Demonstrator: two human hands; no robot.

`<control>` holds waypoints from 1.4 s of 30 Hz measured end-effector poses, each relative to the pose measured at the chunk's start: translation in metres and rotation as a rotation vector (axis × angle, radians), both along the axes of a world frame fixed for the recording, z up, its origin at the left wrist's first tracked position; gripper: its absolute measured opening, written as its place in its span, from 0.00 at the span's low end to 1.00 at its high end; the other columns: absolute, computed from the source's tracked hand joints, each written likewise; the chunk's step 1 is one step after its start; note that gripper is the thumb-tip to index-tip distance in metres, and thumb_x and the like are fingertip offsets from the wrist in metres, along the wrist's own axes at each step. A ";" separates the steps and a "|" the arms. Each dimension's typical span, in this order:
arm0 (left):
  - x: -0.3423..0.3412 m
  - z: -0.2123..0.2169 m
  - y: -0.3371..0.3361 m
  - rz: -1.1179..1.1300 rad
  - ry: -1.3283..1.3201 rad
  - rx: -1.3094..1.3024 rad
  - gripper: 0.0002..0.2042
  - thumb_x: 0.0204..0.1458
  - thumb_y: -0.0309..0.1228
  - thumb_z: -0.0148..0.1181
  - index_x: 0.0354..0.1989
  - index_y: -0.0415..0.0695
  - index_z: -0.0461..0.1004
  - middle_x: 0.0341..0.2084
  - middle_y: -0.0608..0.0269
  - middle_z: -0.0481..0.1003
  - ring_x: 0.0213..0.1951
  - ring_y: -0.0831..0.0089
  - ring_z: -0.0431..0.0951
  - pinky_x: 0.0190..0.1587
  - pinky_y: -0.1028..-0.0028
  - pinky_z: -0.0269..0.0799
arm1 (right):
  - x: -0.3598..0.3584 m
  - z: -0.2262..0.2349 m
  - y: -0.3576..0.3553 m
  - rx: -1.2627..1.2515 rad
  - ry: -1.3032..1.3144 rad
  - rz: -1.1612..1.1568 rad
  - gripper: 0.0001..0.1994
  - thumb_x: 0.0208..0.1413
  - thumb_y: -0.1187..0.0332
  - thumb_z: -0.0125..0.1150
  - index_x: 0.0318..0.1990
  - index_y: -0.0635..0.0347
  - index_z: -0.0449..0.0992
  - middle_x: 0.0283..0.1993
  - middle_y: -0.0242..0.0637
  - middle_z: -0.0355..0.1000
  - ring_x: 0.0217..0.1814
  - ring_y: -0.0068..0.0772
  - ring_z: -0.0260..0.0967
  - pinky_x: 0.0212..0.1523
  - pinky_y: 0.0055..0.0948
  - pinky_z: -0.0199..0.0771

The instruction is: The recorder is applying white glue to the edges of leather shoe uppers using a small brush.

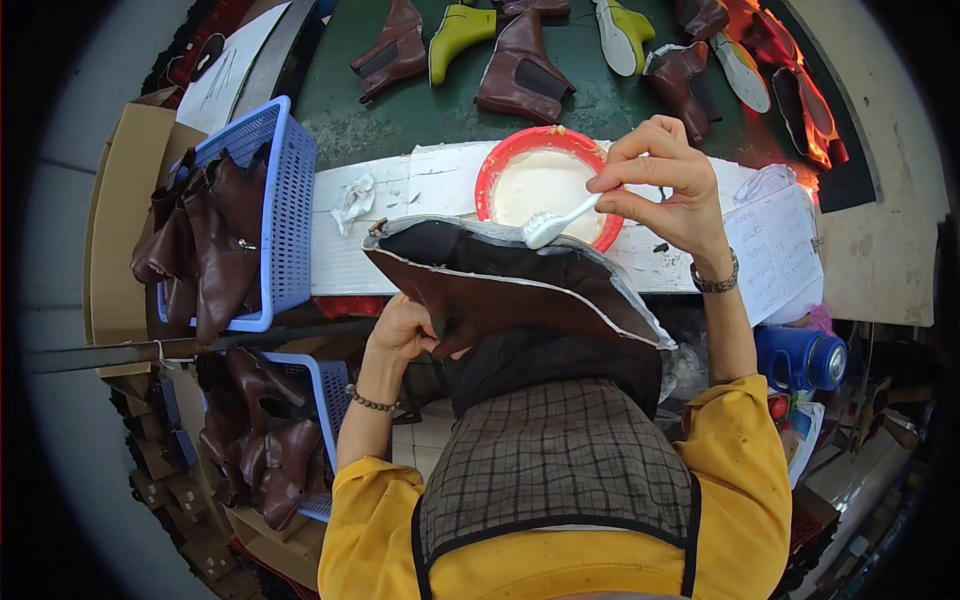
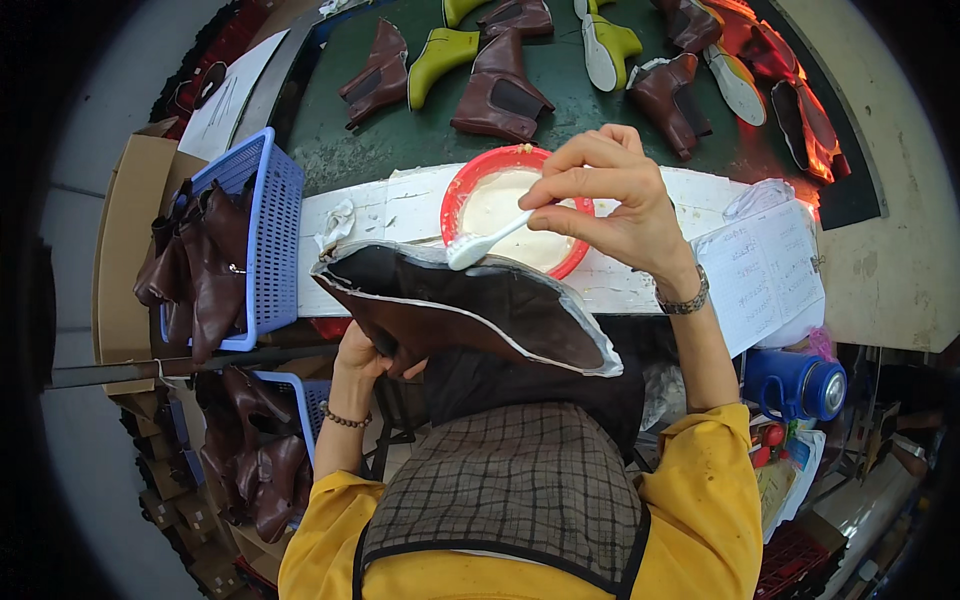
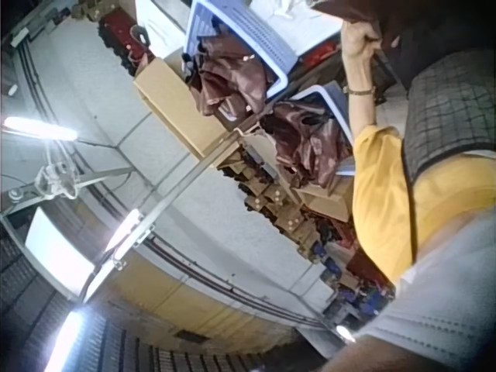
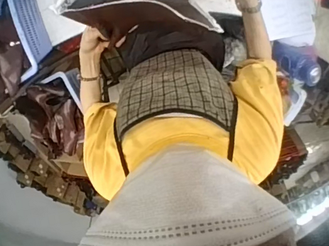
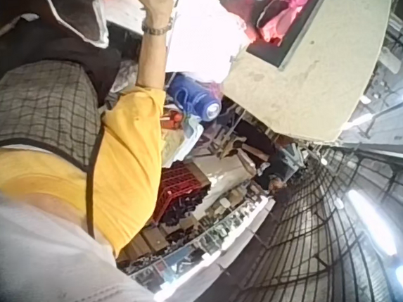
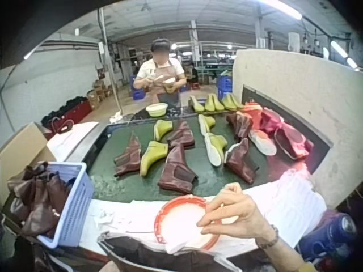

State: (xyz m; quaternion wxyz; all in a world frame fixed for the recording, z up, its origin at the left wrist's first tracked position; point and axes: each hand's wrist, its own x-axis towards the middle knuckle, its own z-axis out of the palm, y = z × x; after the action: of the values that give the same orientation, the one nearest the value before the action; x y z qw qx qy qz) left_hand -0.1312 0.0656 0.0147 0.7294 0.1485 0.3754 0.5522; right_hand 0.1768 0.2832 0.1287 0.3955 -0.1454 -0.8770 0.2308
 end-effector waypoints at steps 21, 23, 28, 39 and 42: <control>0.011 0.040 0.041 0.521 1.221 0.728 0.26 0.49 0.22 0.71 0.60 0.39 0.76 0.52 0.54 0.74 0.54 0.63 0.76 0.60 0.65 0.71 | 0.027 -0.009 -0.035 -0.316 0.203 -0.381 0.09 0.59 0.81 0.67 0.46 0.68 0.84 0.43 0.34 0.77 0.40 0.19 0.72 0.38 0.16 0.71; 0.012 0.055 0.055 0.530 1.372 0.808 0.28 0.48 0.22 0.72 0.61 0.42 0.76 0.52 0.53 0.74 0.54 0.61 0.77 0.60 0.65 0.71 | 0.009 -0.002 -0.043 -0.234 0.196 -0.299 0.10 0.56 0.81 0.69 0.46 0.66 0.85 0.40 0.34 0.76 0.38 0.20 0.72 0.36 0.19 0.71; 0.025 0.057 0.073 0.800 1.680 0.870 0.26 0.46 0.24 0.73 0.58 0.45 0.80 0.55 0.52 0.71 0.55 0.56 0.75 0.58 0.65 0.72 | -0.016 0.003 -0.061 -0.174 0.125 -0.263 0.11 0.51 0.80 0.74 0.43 0.63 0.86 0.37 0.34 0.75 0.35 0.24 0.73 0.34 0.22 0.71; 0.025 0.045 0.099 1.141 1.799 0.901 0.25 0.48 0.30 0.73 0.58 0.44 0.80 0.54 0.52 0.69 0.54 0.59 0.73 0.54 0.66 0.72 | -0.016 -0.008 -0.102 -0.350 0.011 -0.283 0.08 0.53 0.76 0.74 0.41 0.63 0.86 0.34 0.35 0.76 0.30 0.24 0.74 0.30 0.25 0.73; 0.023 0.038 0.098 1.125 1.828 0.923 0.25 0.48 0.28 0.72 0.58 0.43 0.80 0.55 0.51 0.70 0.54 0.59 0.74 0.55 0.66 0.72 | -0.014 -0.011 -0.104 -0.492 0.019 -0.199 0.07 0.56 0.75 0.73 0.41 0.65 0.85 0.33 0.34 0.76 0.30 0.24 0.73 0.30 0.24 0.71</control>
State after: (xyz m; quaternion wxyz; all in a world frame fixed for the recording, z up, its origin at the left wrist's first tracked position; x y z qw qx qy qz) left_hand -0.1085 0.1635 0.0532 -0.2831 0.5544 0.5372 0.5691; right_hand 0.1624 0.1794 0.1177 0.3774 -0.3204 -0.7721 0.3985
